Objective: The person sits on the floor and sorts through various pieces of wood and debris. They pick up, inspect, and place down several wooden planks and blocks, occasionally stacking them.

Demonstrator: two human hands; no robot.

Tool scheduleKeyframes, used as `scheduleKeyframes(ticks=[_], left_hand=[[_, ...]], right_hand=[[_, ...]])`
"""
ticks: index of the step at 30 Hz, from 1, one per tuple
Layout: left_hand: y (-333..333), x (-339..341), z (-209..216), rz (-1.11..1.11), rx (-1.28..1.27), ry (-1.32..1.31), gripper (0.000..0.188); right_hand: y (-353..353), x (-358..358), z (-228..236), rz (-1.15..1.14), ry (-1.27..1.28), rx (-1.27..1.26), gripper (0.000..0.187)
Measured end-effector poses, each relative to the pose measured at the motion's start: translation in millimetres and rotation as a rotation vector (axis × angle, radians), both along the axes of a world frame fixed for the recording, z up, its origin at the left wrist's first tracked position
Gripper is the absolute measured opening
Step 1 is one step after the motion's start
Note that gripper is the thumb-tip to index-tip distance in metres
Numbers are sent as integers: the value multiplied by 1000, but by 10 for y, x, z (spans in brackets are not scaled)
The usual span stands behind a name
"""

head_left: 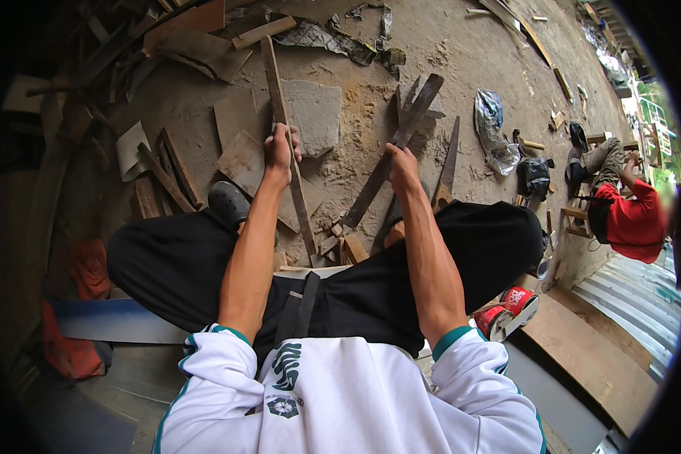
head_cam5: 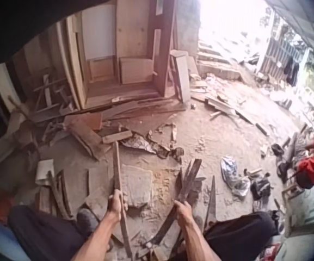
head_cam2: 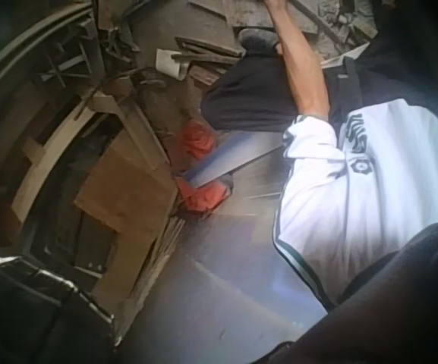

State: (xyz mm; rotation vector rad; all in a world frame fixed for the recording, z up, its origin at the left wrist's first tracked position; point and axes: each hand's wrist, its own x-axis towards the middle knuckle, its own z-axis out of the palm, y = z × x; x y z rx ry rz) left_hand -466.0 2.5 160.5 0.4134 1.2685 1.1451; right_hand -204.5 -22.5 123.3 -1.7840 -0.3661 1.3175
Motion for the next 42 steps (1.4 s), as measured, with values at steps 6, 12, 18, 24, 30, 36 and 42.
scheduleKeyframes(ticks=[6,12,18,24,30,36,42], left_hand=[[53,100,-30,108,99,-34,29],[131,301,-91,69,196,245,40],[179,335,-321,38,132,241,36],[203,236,-496,24,-30,203,34],[121,140,-371,-69,-92,156,46],[28,122,-210,-228,-84,265,54],[-81,90,-248,-274,-111,263,53]], right_hand=[[-53,64,-106,-98,-60,16,26],[-4,182,-147,38,-100,165,20],[78,161,-204,-30,-42,215,20],[111,201,-274,-113,-45,261,21],[226,280,-289,-212,-61,287,22],[194,242,-456,-158,-7,226,23],[25,214,-564,-124,134,66,23]])
